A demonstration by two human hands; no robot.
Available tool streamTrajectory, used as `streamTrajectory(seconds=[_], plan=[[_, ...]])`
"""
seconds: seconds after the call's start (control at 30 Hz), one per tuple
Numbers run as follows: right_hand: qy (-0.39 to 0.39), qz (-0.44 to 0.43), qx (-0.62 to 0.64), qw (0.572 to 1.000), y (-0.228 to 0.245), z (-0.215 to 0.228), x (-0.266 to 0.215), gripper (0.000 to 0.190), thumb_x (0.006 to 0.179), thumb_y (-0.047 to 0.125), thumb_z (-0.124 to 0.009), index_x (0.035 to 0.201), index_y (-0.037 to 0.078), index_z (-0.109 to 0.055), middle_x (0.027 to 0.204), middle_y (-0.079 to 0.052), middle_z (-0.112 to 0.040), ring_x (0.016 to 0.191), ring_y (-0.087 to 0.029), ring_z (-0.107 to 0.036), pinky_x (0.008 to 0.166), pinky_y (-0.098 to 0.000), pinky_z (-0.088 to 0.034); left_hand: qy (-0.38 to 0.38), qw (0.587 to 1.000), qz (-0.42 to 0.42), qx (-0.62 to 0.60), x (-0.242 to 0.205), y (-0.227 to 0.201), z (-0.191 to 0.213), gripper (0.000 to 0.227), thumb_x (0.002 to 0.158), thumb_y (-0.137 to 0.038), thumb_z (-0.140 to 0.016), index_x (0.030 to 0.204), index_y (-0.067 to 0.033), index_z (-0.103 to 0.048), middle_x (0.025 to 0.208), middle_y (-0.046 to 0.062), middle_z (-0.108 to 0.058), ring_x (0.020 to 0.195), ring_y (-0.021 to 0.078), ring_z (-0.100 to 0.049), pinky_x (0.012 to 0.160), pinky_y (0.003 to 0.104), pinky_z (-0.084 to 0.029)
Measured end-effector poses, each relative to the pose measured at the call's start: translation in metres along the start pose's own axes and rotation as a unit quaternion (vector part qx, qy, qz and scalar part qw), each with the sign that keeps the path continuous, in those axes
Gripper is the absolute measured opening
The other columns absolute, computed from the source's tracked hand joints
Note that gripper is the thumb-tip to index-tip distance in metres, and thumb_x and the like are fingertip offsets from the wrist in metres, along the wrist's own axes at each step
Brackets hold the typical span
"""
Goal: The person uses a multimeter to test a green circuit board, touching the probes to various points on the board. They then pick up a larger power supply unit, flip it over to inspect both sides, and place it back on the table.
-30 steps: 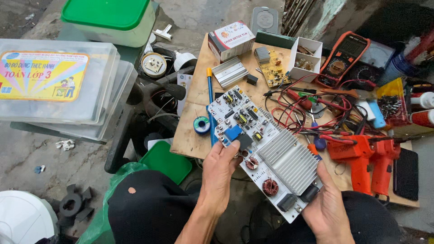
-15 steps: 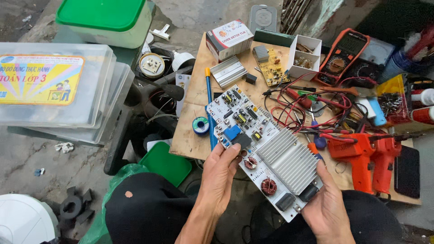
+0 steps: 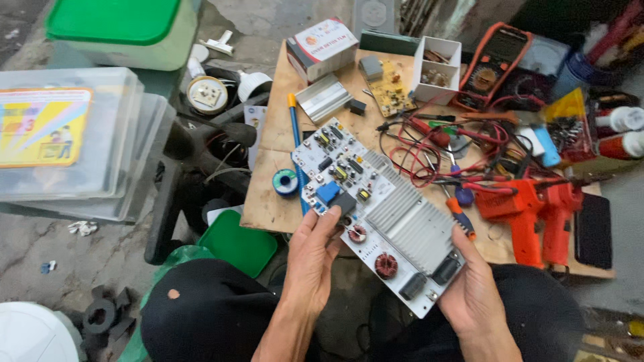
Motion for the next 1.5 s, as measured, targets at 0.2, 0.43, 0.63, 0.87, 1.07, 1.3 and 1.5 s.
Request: streamTrajectory(seconds=[0.2, 0.43, 0.63, 0.87, 1.07, 1.3, 1.5], plan=[[-0.018, -0.012, 0.004, 1.0, -0.002, 0.004, 0.002, 0.048, 0.104, 0.03, -0.058, 0.149, 0.015, -0.064, 0.146, -0.005, -0.071, 0.134, -0.023, -0.067, 0.119, -0.0445, -0.051, -0.016, 1.0, 0.002, 0.017, 0.002, 0.002, 0.001, 0.026, 0.101, -0.014, -0.076, 0.124, -0.0089, -0.066, 0.106, 0.002, -0.068, 0.088, 0.0151, -0.065, 0.079, 0.039, -0.059], [-0.001, -0.005, 0.016, 1.0, -0.003, 0.008, 0.003, 0.04, 0.102, 0.028, -0.063, 0.14, 0.015, -0.068, 0.138, -0.006, -0.075, 0.126, -0.023, -0.07, 0.112, -0.0443, -0.054, -0.009, 0.998, 0.0, 0.058, -0.007, -0.005, -0.003, 0.029, 0.102, -0.019, -0.072, 0.131, -0.0144, -0.072, 0.114, 0.003, -0.079, 0.094, 0.0167, -0.07, 0.085, 0.036, -0.058], [0.009, -0.002, 0.021, 1.0, -0.006, 0.018, 0.014, 0.037, 0.102, 0.025, -0.063, 0.137, 0.014, -0.07, 0.135, -0.007, -0.076, 0.121, -0.024, -0.071, 0.108, -0.0447, -0.056, 0.004, 0.998, -0.007, 0.069, -0.008, -0.004, -0.006, 0.034, 0.102, -0.021, -0.069, 0.135, -0.0147, -0.071, 0.122, 0.004, -0.078, 0.099, 0.0183, -0.069, 0.089, 0.038, -0.058], [0.006, -0.021, 0.029, 0.999, 0.006, -0.004, -0.011, 0.052, 0.101, 0.026, -0.056, 0.148, 0.008, -0.065, 0.144, -0.009, -0.072, 0.129, -0.027, -0.066, 0.113, -0.0438, -0.05, -0.039, 0.997, 0.012, 0.061, -0.012, -0.011, -0.013, 0.049, 0.1, -0.022, -0.069, 0.148, -0.0149, -0.071, 0.128, 0.002, -0.076, 0.104, 0.0179, -0.067, 0.092, 0.038, -0.054], [0.072, -0.033, 0.038, 0.996, 0.001, 0.002, -0.006, 0.064, 0.095, 0.028, -0.051, 0.154, 0.006, -0.06, 0.148, -0.013, -0.068, 0.132, -0.033, -0.063, 0.115, -0.0508, -0.045, -0.054, 0.998, -0.021, 0.007, 0.003, 0.002, -0.004, 0.038, 0.101, -0.015, -0.069, 0.139, -0.0119, -0.073, 0.126, 0.004, -0.078, 0.098, 0.0174, -0.067, 0.087, 0.037, -0.059], [0.039, -0.031, 0.032, 0.998, 0.01, -0.018, -0.031, 0.069, 0.093, 0.009, -0.046, 0.161, 0.006, -0.055, 0.152, -0.015, -0.065, 0.132, -0.035, -0.06, 0.116, -0.0573, -0.046, -0.031, 0.999, -0.031, 0.015, -0.004, -0.002, -0.004, 0.047, 0.1, -0.019, -0.071, 0.146, -0.0121, -0.069, 0.119, 0.003, -0.074, 0.095, 0.0181, -0.065, 0.088, 0.039, -0.059], [0.046, -0.028, 0.035, 0.998, 0.012, -0.024, -0.032, 0.075, 0.086, 0.004, -0.046, 0.16, 0.004, -0.055, 0.148, -0.02, -0.065, 0.134, -0.039, -0.061, 0.119, -0.0614, -0.046, 0.005, 0.998, -0.065, 0.0, -0.014, -0.012, -0.017, 0.046, 0.099, -0.016, -0.069, 0.145, -0.0133, -0.069, 0.128, 0.005, -0.077, 0.096, 0.0171, -0.064, 0.087, 0.038, -0.059]])
Point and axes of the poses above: each hand's wrist, its own x-axis towards the middle knuckle, its own z-axis out of the back of the hand, y = z × x, the point moved 1 cm from there along x, towards the middle knuckle
